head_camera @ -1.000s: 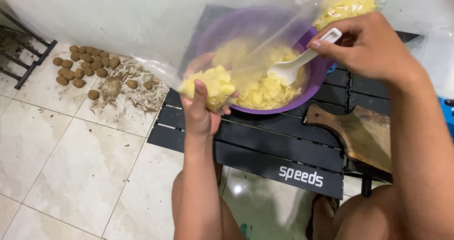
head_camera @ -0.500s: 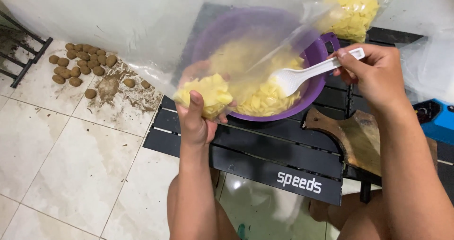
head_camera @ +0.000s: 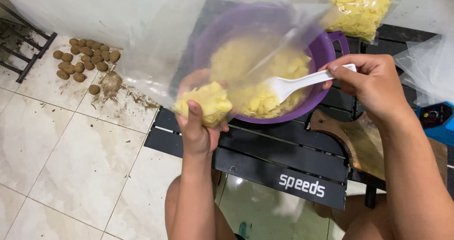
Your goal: Scooping yellow fruit slices from a purple basin into a clear plastic bag using a white plastic spoon and hands.
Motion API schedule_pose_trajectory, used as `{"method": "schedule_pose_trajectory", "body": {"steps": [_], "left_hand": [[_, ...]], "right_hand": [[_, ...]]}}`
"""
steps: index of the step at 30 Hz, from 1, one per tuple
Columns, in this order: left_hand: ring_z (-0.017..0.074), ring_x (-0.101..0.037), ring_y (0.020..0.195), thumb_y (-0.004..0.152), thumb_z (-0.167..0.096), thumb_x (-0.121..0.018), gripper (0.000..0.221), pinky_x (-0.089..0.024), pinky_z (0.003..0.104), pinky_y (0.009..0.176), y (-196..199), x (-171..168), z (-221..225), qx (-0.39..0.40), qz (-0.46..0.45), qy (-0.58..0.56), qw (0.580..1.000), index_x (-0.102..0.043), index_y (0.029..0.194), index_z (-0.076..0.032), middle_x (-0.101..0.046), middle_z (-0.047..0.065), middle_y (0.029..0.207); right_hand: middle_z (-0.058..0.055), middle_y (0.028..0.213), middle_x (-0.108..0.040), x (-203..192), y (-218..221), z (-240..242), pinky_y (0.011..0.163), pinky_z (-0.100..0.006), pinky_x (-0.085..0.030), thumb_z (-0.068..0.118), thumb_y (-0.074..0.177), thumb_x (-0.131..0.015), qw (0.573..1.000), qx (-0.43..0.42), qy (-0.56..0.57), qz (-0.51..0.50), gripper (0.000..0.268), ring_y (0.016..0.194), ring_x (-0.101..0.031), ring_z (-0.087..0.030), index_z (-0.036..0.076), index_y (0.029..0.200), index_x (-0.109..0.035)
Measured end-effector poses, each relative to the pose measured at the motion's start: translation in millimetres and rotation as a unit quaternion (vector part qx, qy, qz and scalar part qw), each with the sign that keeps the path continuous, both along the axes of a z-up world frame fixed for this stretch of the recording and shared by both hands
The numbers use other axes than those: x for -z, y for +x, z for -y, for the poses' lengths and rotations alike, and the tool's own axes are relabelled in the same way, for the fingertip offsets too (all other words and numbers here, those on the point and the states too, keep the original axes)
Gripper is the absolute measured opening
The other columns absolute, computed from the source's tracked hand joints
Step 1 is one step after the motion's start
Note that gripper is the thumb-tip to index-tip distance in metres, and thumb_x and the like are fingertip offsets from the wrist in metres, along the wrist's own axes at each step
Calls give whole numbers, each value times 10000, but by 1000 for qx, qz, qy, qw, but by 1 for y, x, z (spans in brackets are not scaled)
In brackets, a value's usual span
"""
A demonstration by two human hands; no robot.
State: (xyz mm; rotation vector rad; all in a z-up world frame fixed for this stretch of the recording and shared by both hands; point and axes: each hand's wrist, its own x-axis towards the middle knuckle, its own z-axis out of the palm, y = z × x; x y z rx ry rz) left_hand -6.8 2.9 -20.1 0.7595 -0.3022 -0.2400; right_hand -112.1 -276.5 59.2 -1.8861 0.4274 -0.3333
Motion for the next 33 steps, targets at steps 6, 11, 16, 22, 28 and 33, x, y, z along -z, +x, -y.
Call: {"method": "schedule_pose_trajectory", "body": {"steps": [6,11,16,22,28,33], "left_hand": [[305,-740,685,833,-566,-780,896,-550,266,358,-6,-15,-6,-62,4,18,998,-459,1454,-5,-690,238,1101],[251,-668,493,882,-554,-767,811,-651,337,505,-9,-21,-12,-85,27,24,996,-469,1396,-2,-679,251,1112],[311,-743,648,847,-567,-822,883,-557,262,347,-15,-14,-22,-67,8,32,997,-450,1406,7,-674,272,1107],[378,-730,662,825,-645,-798,1002,-561,294,342,-18,14,-32,-60,-20,41,997,-421,1472,21,-671,234,1113],[362,-750,712,821,-543,-885,1012,-621,304,418,-21,-9,-4,-8,11,-41,999,-397,1475,54,-607,332,1259],[223,-659,517,810,-591,-834,950,-652,313,513,-25,-7,14,-19,17,-47,999,-455,1413,37,-581,287,1331]], "right_hand": [[-207,754,-685,2,0,5,516,-290,-203,16,1057,-598,999,20,33,11,162,533,-272,-147,-57,1055,-742],[-221,779,-676,2,-1,8,536,-276,-198,-27,1077,-576,999,33,24,25,163,550,-278,-146,-85,1071,-728],[-221,760,-644,5,-8,16,522,-273,-197,-3,1105,-584,998,59,13,20,160,543,-292,-149,-90,1130,-717],[-238,750,-592,13,-21,24,557,-299,-189,36,1131,-563,997,72,10,37,209,576,-248,-161,-128,1152,-689],[-194,805,-576,16,-32,28,571,-297,-201,66,1180,-538,995,79,-1,55,233,603,-271,-151,-119,1168,-679],[-137,849,-595,14,-27,30,582,-285,-202,95,1202,-539,996,53,3,73,235,601,-286,-126,-75,1139,-689]]}}
